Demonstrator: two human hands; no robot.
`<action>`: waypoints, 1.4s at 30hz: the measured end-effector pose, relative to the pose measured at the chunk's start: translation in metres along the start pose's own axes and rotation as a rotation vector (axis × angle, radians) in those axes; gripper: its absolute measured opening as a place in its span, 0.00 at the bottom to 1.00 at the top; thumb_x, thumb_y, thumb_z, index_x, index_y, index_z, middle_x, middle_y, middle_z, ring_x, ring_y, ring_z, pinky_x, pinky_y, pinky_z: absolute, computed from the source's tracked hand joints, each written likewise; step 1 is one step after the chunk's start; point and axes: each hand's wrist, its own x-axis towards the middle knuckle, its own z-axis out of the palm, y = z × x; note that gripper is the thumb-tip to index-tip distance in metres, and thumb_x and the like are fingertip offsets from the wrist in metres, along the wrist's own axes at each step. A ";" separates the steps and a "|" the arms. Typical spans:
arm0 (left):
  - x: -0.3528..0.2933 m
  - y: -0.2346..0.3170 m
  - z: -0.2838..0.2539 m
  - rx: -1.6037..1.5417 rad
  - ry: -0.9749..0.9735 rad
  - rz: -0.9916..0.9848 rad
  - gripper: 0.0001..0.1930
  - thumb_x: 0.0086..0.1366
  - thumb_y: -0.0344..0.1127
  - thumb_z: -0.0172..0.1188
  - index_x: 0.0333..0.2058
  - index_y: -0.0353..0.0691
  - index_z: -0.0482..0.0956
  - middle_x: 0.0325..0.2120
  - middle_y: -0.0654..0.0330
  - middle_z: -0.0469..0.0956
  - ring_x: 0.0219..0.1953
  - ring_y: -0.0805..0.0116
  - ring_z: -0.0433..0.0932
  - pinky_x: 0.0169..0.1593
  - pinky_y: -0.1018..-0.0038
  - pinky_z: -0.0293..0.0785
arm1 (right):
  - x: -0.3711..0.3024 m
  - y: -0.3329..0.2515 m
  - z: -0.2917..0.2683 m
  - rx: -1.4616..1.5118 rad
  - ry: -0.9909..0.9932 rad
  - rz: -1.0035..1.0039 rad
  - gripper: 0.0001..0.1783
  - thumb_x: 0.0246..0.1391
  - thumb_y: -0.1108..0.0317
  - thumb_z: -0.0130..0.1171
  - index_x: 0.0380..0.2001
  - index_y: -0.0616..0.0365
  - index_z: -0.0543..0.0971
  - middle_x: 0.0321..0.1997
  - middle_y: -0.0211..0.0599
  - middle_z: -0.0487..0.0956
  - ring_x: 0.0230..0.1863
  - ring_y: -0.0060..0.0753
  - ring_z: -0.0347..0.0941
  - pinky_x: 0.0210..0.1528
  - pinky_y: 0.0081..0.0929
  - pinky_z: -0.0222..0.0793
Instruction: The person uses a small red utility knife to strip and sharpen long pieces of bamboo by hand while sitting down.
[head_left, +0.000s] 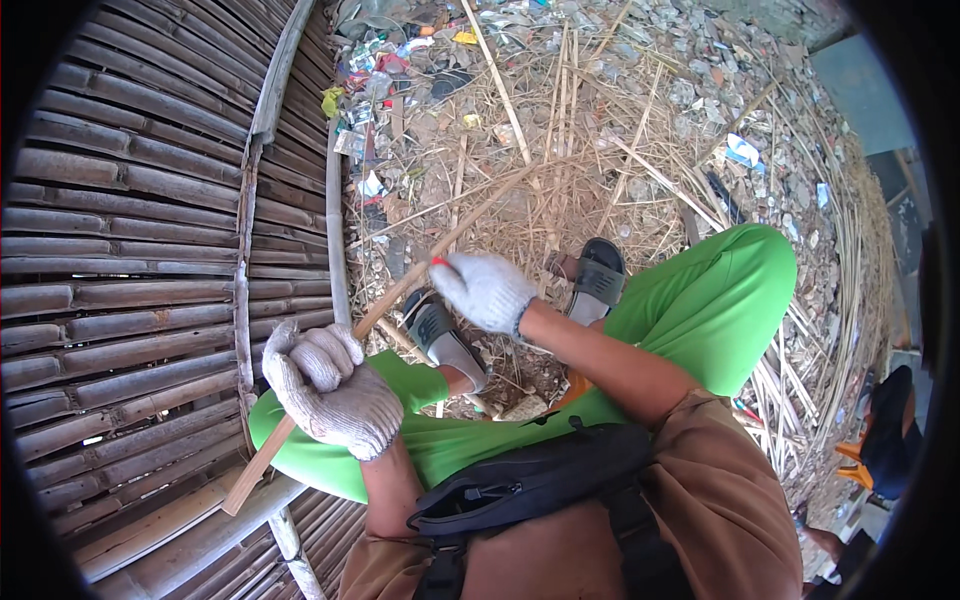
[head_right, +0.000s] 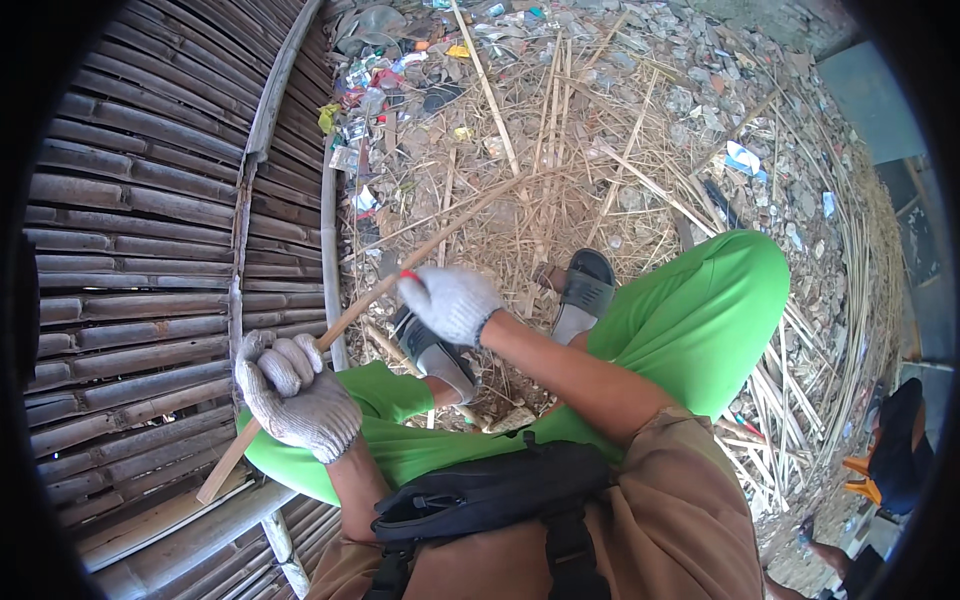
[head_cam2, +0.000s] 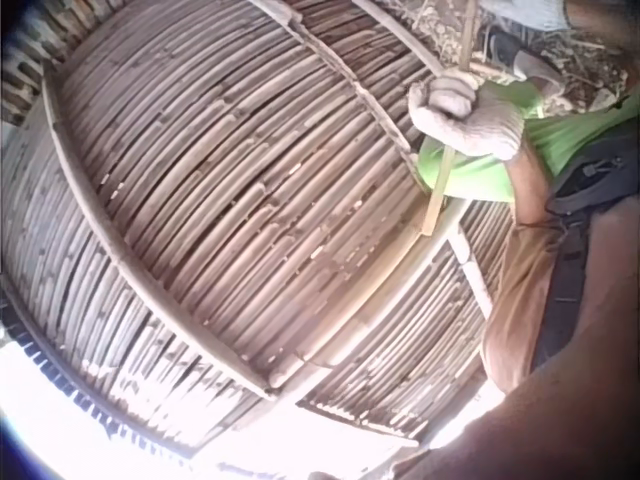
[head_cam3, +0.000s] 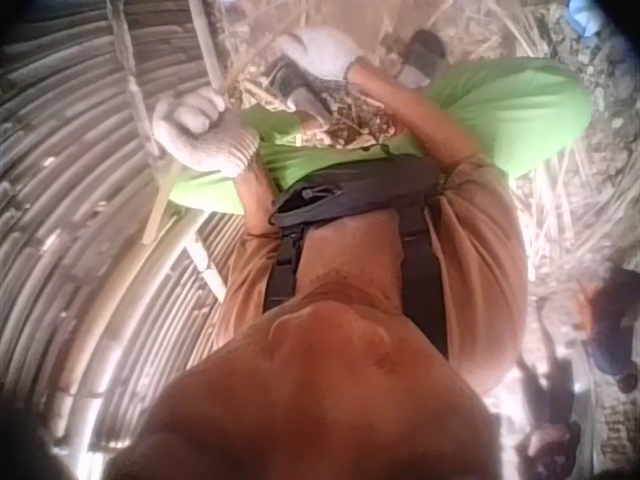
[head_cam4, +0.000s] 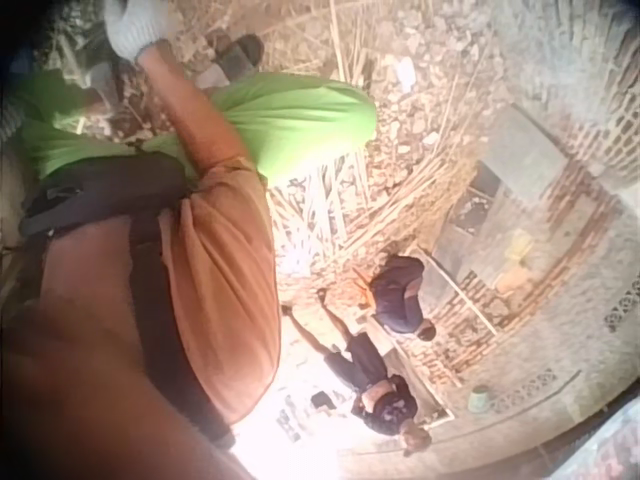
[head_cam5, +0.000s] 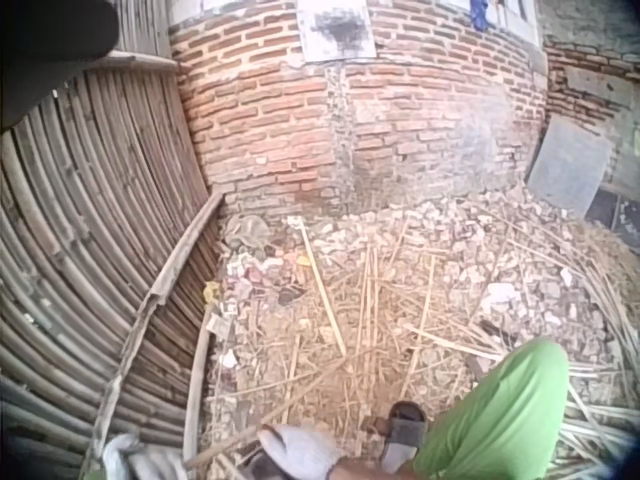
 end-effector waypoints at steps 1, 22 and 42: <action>0.000 0.001 0.001 -0.005 -0.002 0.008 0.17 0.81 0.40 0.52 0.47 0.29 0.79 0.15 0.73 0.53 0.19 0.78 0.50 0.28 0.75 0.53 | 0.008 0.020 -0.004 -0.051 0.067 0.008 0.33 0.76 0.39 0.38 0.44 0.54 0.85 0.42 0.59 0.87 0.45 0.65 0.85 0.50 0.59 0.79; 0.007 -0.004 -0.011 -0.009 -0.022 0.005 0.17 0.81 0.40 0.51 0.45 0.29 0.81 0.14 0.73 0.53 0.18 0.79 0.50 0.25 0.74 0.52 | 0.075 0.099 -0.020 -0.117 -0.048 0.117 0.39 0.73 0.34 0.38 0.50 0.56 0.87 0.49 0.62 0.86 0.52 0.66 0.83 0.57 0.57 0.77; 0.012 -0.007 -0.009 0.272 -0.596 0.020 0.22 0.71 0.44 0.67 0.58 0.38 0.78 0.53 0.49 0.76 0.52 0.54 0.78 0.64 0.49 0.74 | 0.068 0.110 -0.021 0.158 0.314 0.122 0.37 0.75 0.38 0.41 0.52 0.66 0.80 0.50 0.69 0.83 0.56 0.69 0.80 0.58 0.56 0.73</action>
